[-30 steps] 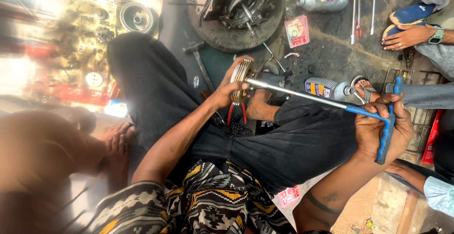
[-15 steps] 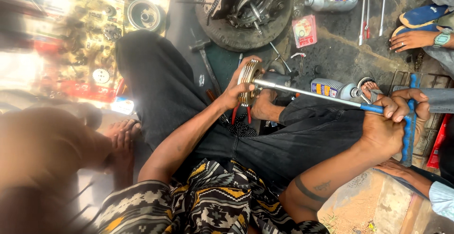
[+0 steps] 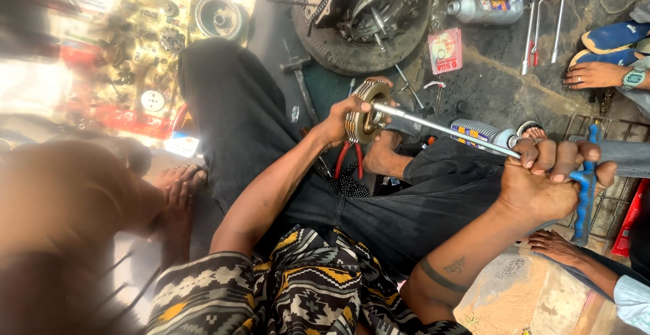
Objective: The person sits on the ground of a motorcycle repair shop and works on a clutch assembly, holding the stacked clutch plates in one hand while using a long T-handle socket wrench with the other to turn the clutch hub nut, repositioning the wrench repeatedly. Other people sit nearby watching.
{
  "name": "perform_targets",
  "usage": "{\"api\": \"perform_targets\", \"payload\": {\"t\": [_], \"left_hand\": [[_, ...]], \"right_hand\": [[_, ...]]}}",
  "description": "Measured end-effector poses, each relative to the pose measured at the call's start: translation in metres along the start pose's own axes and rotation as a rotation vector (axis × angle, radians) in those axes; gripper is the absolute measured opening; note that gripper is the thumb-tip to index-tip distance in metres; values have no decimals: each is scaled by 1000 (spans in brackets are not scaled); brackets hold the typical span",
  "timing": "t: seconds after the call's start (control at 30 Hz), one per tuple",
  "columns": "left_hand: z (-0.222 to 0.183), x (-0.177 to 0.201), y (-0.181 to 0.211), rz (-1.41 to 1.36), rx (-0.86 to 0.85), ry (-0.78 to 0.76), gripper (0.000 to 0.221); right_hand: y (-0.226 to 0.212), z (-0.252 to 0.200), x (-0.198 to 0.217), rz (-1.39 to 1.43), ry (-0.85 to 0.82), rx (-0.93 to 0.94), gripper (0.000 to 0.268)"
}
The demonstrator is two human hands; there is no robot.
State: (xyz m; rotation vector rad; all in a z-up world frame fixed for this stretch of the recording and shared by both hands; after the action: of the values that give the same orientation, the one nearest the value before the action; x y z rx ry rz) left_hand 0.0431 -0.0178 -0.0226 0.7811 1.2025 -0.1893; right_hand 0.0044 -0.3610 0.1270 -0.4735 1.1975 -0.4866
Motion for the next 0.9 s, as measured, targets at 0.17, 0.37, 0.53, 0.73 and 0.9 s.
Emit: {"api": "perform_targets", "payload": {"t": [0.17,0.37,0.53,0.73,0.9], "left_hand": [[2,3,-13,8,72,-65,85],[2,-6,-7,166,99,14,80],[4,10,-14,148,35,102,80],[2,5,12,99,-46,149,82],[2,2,5,27,-48,162,83]], "right_hand": [[-13,12,-8,-107,-222,-6,56],[-8,-3,4,10,-36,107,58],[49,35,-158,-127,345,-49,37],[-10,-46,-33,-363,131,-697,56],[-76,-64,-50,-778,418,-314,51]]}}
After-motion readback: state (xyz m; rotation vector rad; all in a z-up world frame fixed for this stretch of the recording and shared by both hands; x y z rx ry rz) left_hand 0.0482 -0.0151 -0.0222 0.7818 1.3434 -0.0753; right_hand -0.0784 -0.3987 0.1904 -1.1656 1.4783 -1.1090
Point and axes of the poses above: each hand's wrist, its own z-axis towards the middle knuckle, its own x-axis out of the back of the hand, y = z × x, the point moved 4 cm from there along z, towards the middle knuckle, and after that the axes turned 13 degrees about -y, right-handed, at the moved point
